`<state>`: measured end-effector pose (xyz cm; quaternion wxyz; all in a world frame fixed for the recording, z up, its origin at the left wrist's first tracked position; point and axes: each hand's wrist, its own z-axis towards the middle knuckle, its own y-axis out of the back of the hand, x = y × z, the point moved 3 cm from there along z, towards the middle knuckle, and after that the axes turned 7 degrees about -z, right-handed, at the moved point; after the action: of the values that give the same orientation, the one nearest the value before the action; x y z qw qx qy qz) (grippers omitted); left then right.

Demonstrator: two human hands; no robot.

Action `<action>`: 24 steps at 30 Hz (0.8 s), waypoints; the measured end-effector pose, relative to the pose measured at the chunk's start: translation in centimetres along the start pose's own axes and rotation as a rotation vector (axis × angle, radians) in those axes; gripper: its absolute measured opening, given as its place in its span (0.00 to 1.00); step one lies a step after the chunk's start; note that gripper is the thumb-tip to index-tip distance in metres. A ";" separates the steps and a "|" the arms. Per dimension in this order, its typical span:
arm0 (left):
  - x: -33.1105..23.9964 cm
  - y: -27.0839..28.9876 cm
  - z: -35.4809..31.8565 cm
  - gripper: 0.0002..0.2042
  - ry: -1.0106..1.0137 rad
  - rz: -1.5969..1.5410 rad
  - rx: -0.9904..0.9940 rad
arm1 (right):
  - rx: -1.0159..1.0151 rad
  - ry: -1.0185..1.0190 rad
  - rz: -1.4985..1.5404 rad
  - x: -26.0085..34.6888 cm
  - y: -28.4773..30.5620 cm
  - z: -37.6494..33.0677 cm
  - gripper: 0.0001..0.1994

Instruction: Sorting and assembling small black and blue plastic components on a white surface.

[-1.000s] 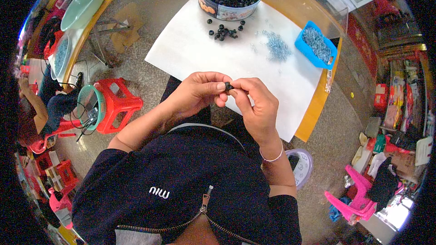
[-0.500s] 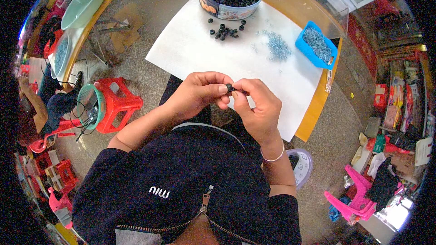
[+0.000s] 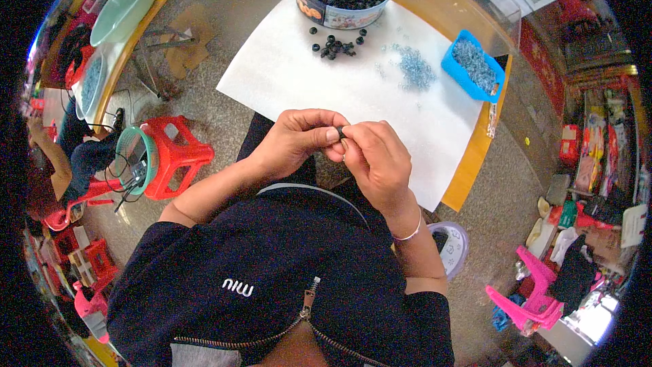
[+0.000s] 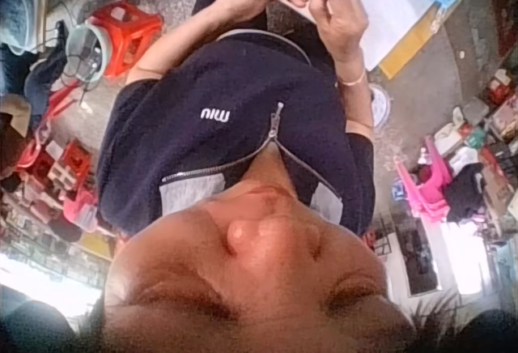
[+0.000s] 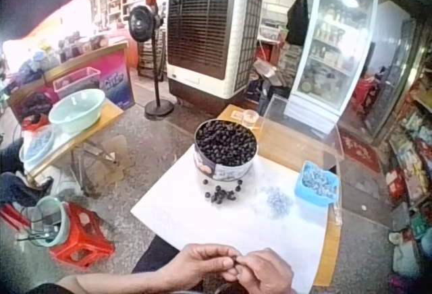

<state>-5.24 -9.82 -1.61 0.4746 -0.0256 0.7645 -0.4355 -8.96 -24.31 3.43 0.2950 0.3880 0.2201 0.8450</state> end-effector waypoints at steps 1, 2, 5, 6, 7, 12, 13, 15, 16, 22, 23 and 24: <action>0.1 0.1 0.0 0.11 0.009 -0.016 -0.012 | 0.001 0.004 -0.002 -0.2 -0.1 -0.2 0.08; 0.1 0.1 0.0 0.12 0.000 0.005 -0.003 | 0.011 -0.001 -0.007 -0.3 -0.2 -0.3 0.08; -0.1 0.2 0.2 0.12 0.018 0.070 0.022 | 0.042 -0.006 -0.014 -0.4 -0.5 -0.5 0.08; -0.3 0.3 0.2 0.13 0.055 0.094 0.032 | 0.054 -0.002 -0.012 -0.5 -0.6 -0.6 0.08; -0.4 0.4 0.3 0.13 0.092 0.118 0.042 | 0.065 0.002 -0.010 -0.5 -0.7 -0.7 0.08; -0.1 1.3 0.7 0.13 0.216 0.095 0.073 | 0.143 -0.175 0.091 -0.9 -1.1 -1.2 0.07; 0.1 1.4 0.8 0.13 0.222 0.086 0.075 | 0.170 -0.245 0.128 -1.0 -1.2 -1.3 0.07; 0.2 1.4 0.7 0.14 0.194 0.140 0.088 | 0.154 -0.254 0.103 -1.2 -1.3 -1.6 0.06; 0.2 1.3 0.6 0.14 0.179 0.168 0.095 | 0.146 -0.258 0.090 -1.3 -1.4 -1.6 0.06; 0.4 0.8 0.8 0.15 0.129 0.295 0.074 | 0.171 -0.383 0.127 -1.6 -1.5 -1.7 0.06; 0.4 0.9 0.8 0.14 0.157 0.184 0.043 | 0.148 -0.408 0.142 -1.6 -1.5 -1.7 0.05; 0.4 1.1 0.8 0.14 0.184 0.073 0.012 | 0.126 -0.432 0.157 -1.5 -1.4 -1.7 0.05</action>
<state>-4.47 -9.81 -2.78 0.4179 0.0454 0.8026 -0.4231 -9.04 -24.51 0.74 0.2438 0.5934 0.1730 0.7473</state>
